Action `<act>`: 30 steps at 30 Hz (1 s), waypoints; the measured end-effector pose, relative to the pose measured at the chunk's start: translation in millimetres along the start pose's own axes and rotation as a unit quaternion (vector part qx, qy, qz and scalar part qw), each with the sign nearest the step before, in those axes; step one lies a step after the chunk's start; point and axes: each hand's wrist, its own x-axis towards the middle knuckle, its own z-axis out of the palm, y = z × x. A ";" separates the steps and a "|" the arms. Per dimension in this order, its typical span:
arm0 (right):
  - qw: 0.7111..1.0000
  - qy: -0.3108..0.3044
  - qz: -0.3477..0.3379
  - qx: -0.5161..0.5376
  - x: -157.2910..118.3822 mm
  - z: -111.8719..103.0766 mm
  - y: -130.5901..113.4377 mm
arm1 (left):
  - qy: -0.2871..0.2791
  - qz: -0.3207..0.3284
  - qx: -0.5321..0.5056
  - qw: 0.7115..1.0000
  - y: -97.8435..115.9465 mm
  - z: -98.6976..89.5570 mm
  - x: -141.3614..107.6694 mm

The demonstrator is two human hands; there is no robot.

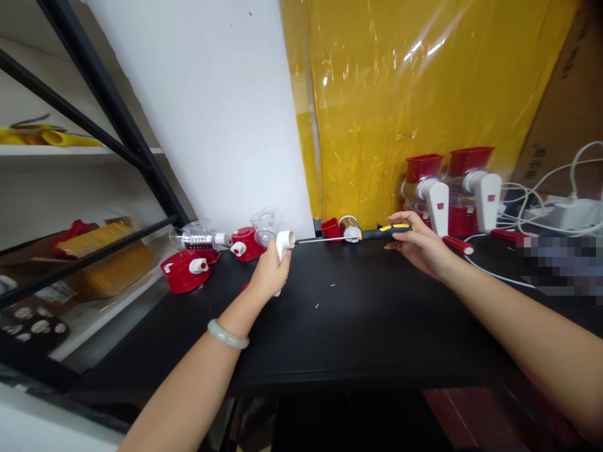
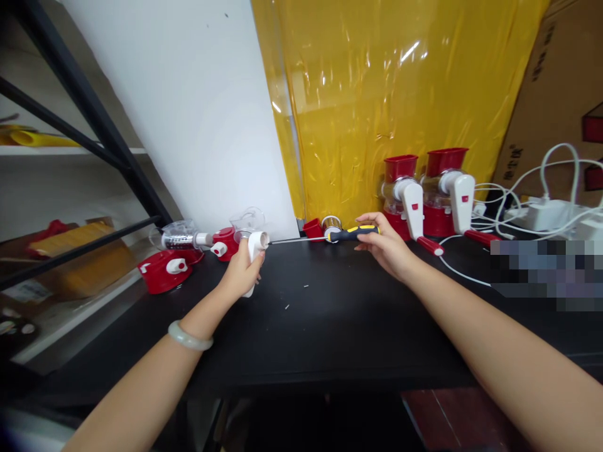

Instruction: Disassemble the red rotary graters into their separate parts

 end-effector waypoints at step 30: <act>0.995 0.059 -0.009 -0.078 4.9 -2.0 6.5 | -0.016 0.033 0.011 0.999 7.8 -3.6 -2.9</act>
